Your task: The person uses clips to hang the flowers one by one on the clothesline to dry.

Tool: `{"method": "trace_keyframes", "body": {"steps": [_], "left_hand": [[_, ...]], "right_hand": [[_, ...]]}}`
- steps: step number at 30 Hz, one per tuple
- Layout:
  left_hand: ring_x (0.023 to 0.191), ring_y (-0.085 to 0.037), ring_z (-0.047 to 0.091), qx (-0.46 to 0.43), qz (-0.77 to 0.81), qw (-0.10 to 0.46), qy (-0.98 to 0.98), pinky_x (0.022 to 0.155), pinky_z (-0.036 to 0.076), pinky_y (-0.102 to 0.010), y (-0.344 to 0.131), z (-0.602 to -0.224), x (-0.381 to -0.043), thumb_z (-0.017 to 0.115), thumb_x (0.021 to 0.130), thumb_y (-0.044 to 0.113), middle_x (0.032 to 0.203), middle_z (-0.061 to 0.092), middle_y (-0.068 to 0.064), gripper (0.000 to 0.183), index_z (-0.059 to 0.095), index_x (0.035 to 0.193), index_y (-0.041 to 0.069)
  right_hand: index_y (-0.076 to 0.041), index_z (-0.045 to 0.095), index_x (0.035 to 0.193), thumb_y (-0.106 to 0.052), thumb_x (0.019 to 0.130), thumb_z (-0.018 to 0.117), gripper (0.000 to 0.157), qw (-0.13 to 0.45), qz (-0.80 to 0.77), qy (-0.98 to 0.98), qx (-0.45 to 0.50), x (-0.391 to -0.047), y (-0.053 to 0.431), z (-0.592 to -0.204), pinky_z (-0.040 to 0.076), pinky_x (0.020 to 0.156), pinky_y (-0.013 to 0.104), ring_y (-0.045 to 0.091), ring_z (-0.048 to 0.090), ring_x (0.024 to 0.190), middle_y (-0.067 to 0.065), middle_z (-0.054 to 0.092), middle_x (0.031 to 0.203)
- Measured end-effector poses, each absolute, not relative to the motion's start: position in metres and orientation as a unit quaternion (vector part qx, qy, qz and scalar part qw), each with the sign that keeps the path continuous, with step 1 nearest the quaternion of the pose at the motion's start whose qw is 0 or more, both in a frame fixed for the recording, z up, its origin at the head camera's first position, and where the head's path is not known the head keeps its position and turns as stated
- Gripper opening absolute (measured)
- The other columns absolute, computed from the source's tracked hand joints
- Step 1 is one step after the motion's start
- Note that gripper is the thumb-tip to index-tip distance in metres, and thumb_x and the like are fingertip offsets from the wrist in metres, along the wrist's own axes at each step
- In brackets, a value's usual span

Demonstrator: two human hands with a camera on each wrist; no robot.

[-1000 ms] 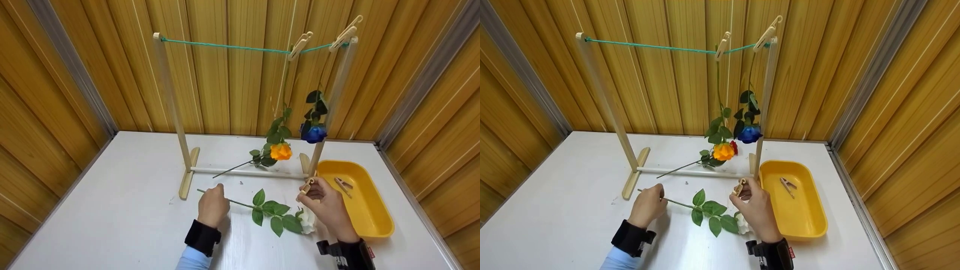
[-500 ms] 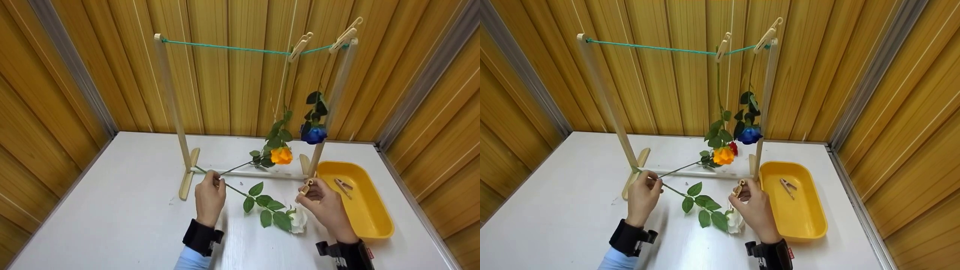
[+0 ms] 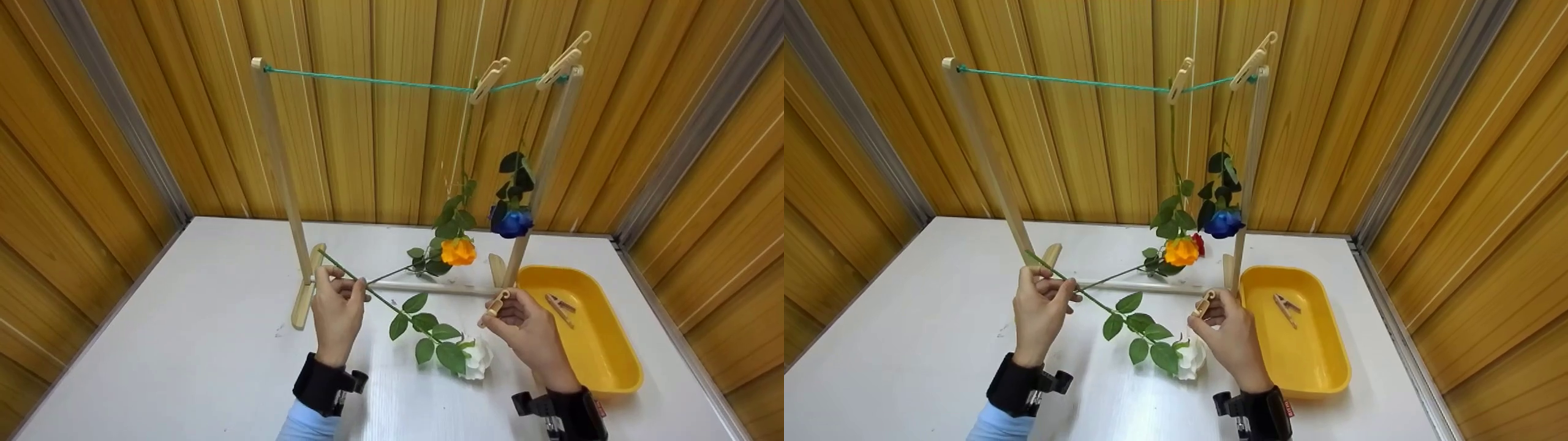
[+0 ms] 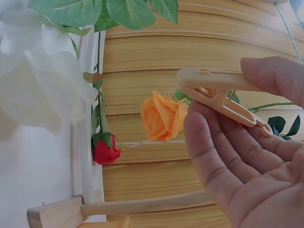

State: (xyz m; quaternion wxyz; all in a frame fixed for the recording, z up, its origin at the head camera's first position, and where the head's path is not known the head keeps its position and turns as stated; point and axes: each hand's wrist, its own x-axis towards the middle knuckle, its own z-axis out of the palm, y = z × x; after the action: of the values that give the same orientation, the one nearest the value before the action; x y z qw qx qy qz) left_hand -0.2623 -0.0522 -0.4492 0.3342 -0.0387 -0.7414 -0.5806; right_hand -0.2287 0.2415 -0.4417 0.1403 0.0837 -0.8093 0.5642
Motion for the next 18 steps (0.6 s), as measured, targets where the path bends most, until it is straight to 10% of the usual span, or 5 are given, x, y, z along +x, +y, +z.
{"method": "trace_keyframes", "body": {"steps": [18], "left_hand": [[0.064,-0.028,0.072,-0.133,-0.579,0.292,-0.75,0.054,0.054,-0.02,-0.05,-0.39,-0.278,0.068,0.092,-0.008,0.075,0.073,-0.014,0.007,0.062,0.094,-0.004]], "right_hand": [[0.003,0.061,0.112,0.001,0.086,0.081,0.033,0.121,0.533,-0.827,0.129,-0.255,0.234,-0.399,0.056,0.081,0.017,0.017,0.069,0.093,0.013,0.07,0.103]]}}
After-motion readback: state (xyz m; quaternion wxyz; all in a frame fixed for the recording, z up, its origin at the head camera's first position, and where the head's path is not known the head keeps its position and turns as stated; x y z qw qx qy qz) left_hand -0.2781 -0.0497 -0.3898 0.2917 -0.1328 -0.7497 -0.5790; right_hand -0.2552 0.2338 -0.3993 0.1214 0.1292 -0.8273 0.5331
